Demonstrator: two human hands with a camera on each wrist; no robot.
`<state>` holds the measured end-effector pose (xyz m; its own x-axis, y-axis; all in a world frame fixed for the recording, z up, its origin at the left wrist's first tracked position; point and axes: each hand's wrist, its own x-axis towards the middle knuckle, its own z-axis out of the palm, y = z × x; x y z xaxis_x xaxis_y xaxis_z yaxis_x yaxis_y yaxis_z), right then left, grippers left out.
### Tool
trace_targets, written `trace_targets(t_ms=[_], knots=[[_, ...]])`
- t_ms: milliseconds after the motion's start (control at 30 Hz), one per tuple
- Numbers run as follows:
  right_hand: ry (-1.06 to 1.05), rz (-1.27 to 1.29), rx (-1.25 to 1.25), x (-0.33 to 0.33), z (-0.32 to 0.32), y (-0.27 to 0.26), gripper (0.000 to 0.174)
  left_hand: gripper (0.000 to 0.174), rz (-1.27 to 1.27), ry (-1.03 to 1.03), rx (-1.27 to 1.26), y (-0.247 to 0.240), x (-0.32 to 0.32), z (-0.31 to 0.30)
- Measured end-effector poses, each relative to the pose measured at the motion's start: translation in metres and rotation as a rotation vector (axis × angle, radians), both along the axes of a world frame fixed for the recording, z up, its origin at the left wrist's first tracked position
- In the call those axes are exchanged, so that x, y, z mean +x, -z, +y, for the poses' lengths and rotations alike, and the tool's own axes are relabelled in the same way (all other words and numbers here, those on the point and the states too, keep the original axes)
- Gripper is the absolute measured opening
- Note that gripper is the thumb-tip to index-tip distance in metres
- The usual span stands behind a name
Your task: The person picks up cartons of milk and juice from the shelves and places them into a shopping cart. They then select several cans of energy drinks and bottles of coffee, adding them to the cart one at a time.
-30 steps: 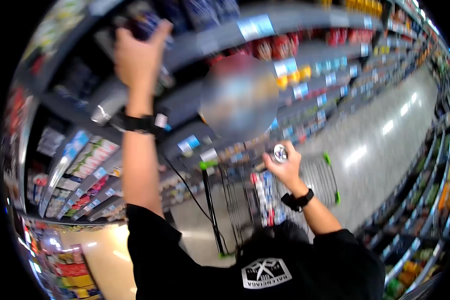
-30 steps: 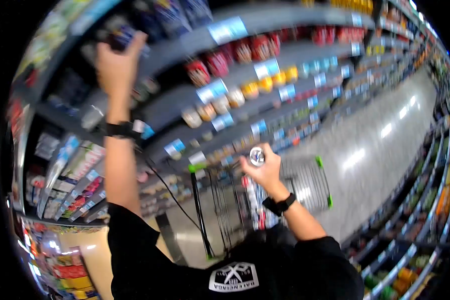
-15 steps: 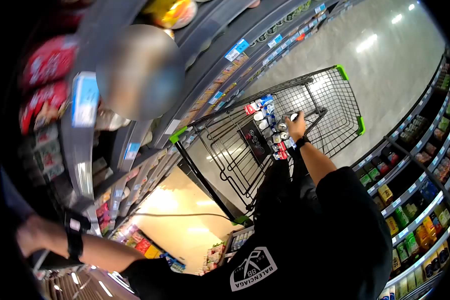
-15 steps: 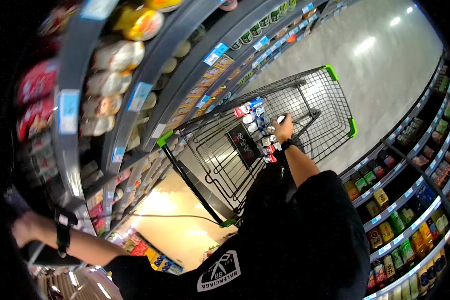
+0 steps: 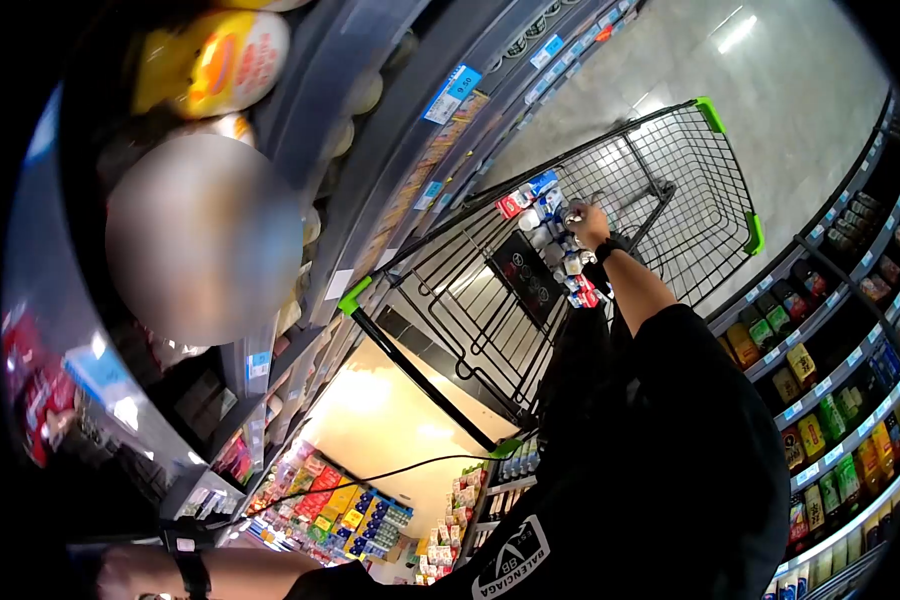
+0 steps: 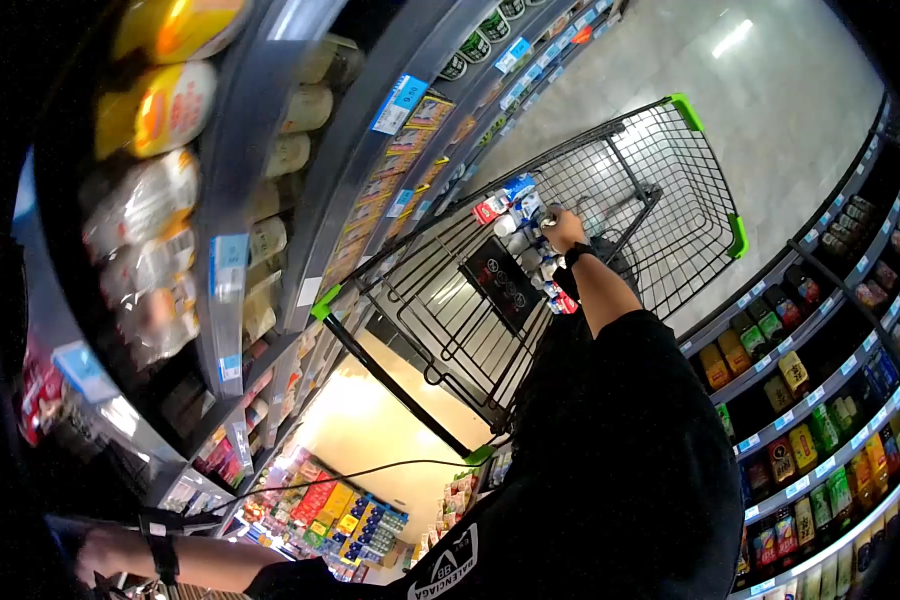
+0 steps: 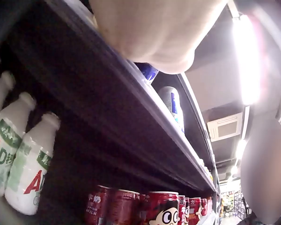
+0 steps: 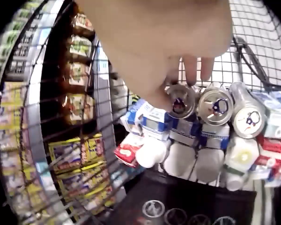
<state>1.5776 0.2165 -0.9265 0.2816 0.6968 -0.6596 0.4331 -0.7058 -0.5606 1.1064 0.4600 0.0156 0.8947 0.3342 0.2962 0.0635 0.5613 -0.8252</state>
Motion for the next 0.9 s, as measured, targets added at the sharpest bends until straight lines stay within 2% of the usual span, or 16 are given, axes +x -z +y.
trace_targets(t_ms=[100, 133, 200, 300, 367, 433, 467, 500, 533, 567, 600, 667, 700, 733, 800, 900], knots=[[0.298, 0.202, 0.090, 0.003, -0.007, -0.003, 0.045, 0.040, -0.079, 0.089, -0.027, -0.001, -0.005, 0.016], [0.306, 0.204, 0.087, 0.013, 0.000, -0.070, 0.041, 0.040, -0.154, 0.115, -0.058, 0.008, -0.007, 0.021], [0.249, 0.049, 0.173, 0.017, -0.011, -0.095, 0.039, 0.042, -0.364, 0.208, -0.176, 0.029, -0.013, 0.023], [0.155, 0.154, 0.226, 0.032, -0.024, -0.155, 0.037, 0.044, -0.778, 0.518, -0.368, 0.061, -0.015, 0.018], [0.126, 0.225, 0.304, 0.042, -0.032, -0.196, 0.034, 0.045, -1.088, 0.911, -0.415, 0.075, -0.015, 0.016], [0.079, 0.194, 0.425, 0.048, -0.031, -0.246, 0.033, 0.047, -1.258, 1.701, -0.320, 0.086, -0.002, 0.012], [0.042, 0.150, 0.482, 0.049, -0.029, -0.272, 0.033, 0.047, -1.112, 2.086, -0.172, 0.091, -0.003, 0.009], [0.059, 0.131, 0.483, 0.047, -0.028, -0.302, 0.036, 0.052, -0.845, 2.056, -0.551, 0.114, 0.092, -0.032], [0.034, 0.121, 0.516, 0.044, -0.027, -0.332, 0.039, 0.042, -0.871, 1.764, -0.739, 0.134, 0.048, -0.051], [0.010, 0.086, 0.663, 0.037, -0.028, -0.357, 0.042, 0.026, -0.973, 1.406, -0.654, 0.183, 0.066, -0.090], [-0.015, 0.052, 0.810, 0.029, -0.029, -0.379, 0.046, 0.034, -1.090, 1.734, -0.860, 0.242, 0.119, -0.113], [-0.124, 0.094, 1.067, 0.015, -0.035, -0.415, 0.060, 0.057, -1.763, 1.357, -1.167, 0.368, 0.145, -0.187], [-0.130, 0.257, 1.076, 0.003, -0.043, -0.426, 0.067, 0.041, -2.091, 0.923, -1.706, 0.373, 0.167, -0.217], [-0.134, 0.418, 1.078, -0.008, -0.052, -0.435, 0.074, 0.045, -1.882, 0.993, -1.641, 0.422, 0.202, -0.231], [-0.187, 0.655, 0.904, -0.022, -0.062, -0.450, 0.079, 0.058, -2.044, 0.528, -1.829, 0.475, 0.232, -0.259], [-0.097, 0.502, 0.840, -0.042, -0.058, -0.418, 0.062, 0.061, -1.835, 0.263, -2.102, 0.520, 0.239, -0.275]])
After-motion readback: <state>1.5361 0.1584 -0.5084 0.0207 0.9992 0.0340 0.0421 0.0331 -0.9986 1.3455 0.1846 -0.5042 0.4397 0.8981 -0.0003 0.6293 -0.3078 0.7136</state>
